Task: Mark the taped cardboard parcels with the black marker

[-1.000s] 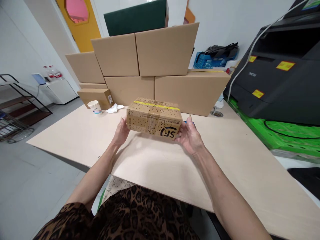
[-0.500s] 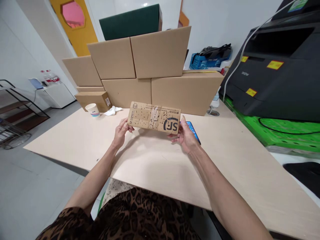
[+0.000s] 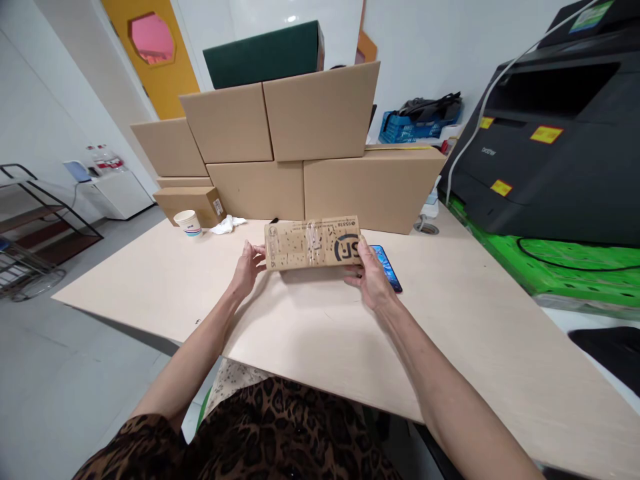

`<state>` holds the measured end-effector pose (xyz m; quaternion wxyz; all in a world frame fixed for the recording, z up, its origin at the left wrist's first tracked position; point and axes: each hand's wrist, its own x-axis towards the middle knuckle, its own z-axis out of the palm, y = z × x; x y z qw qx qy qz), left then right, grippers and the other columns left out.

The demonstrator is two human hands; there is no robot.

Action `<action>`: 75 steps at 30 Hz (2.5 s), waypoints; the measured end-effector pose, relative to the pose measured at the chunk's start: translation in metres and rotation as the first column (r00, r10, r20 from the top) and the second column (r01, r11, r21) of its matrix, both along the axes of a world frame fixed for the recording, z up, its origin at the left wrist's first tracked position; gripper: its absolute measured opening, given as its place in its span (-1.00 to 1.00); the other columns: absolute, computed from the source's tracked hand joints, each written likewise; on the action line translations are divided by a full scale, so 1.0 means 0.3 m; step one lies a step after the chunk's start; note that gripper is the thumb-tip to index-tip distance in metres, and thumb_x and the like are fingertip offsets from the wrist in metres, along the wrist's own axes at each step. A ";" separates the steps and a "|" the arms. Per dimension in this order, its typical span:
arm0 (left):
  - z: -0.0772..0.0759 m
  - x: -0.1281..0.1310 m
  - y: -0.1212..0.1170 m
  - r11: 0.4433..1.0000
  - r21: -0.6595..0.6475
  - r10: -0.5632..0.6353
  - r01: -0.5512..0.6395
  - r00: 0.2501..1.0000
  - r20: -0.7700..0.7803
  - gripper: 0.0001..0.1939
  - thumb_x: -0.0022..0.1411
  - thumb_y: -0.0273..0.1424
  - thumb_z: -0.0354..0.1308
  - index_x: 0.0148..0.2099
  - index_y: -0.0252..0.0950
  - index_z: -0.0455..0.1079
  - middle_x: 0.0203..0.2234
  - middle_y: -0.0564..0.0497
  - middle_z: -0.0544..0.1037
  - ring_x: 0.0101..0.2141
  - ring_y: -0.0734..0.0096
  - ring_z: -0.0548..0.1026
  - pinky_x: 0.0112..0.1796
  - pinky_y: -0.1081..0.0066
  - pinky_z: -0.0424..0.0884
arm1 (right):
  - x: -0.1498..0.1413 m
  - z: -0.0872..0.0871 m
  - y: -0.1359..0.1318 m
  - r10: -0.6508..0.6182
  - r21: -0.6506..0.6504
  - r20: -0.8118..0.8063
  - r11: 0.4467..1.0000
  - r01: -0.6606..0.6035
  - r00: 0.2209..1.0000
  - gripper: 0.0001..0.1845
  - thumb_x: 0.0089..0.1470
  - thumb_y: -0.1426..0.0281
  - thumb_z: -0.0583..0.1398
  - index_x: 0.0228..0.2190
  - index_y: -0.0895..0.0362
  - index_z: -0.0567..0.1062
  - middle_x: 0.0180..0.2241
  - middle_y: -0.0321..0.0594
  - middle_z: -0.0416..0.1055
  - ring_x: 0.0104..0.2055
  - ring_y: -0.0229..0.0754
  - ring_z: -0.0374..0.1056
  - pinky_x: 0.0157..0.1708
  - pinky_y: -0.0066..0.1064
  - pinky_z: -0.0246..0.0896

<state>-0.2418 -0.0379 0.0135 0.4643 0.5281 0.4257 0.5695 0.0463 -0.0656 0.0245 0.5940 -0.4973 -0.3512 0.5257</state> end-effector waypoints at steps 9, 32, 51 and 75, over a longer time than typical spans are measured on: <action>-0.002 0.005 0.003 0.963 -0.261 -0.022 0.074 0.980 0.197 -0.40 -0.01 0.15 0.45 -0.32 -0.27 0.40 -0.30 -0.11 0.65 -0.12 0.03 0.60 -0.20 0.26 0.37 | 0.006 -0.025 0.012 0.135 -0.013 0.020 0.991 -0.135 0.991 -0.43 -0.12 -0.21 0.34 -0.45 -0.02 0.34 -0.44 -0.25 0.52 -0.22 0.05 0.51 -0.41 -0.24 0.38; 0.047 0.030 -0.017 0.996 -0.079 -0.009 0.048 0.900 0.436 -0.27 -0.08 -0.21 0.51 0.11 -0.13 0.31 -0.06 -0.02 0.64 0.03 0.01 0.61 0.05 0.05 0.50 | 0.193 0.048 0.056 -0.340 0.362 0.238 0.900 0.242 0.910 -0.65 -0.06 0.05 0.35 -0.33 0.01 0.49 -0.29 -0.24 0.55 -0.30 -0.13 0.45 -0.30 -0.29 0.38; 0.009 0.014 0.019 0.980 -0.127 0.191 -0.155 0.914 0.359 -0.18 -0.11 -0.11 0.49 0.16 -0.01 0.19 -0.07 0.05 0.60 0.00 0.09 0.59 -0.05 0.17 0.52 | 0.019 -0.010 0.001 0.191 -0.191 0.982 0.979 -0.069 -0.008 -0.45 0.19 0.53 0.11 0.21 0.27 0.40 0.09 0.33 0.48 0.02 0.26 0.49 -0.02 -0.08 0.27; 0.043 0.040 -0.015 0.978 -0.143 0.202 -0.153 0.868 0.453 -0.02 -0.21 -0.18 0.56 0.20 -0.11 0.14 -0.19 0.01 0.63 -0.11 0.07 0.65 -0.03 0.12 0.55 | 0.131 0.051 0.011 0.020 0.513 0.186 0.850 -0.115 0.982 -0.58 -0.17 0.42 0.42 -0.17 -0.02 0.65 -0.35 -0.29 0.57 -0.34 -0.19 0.50 -0.26 -0.28 0.48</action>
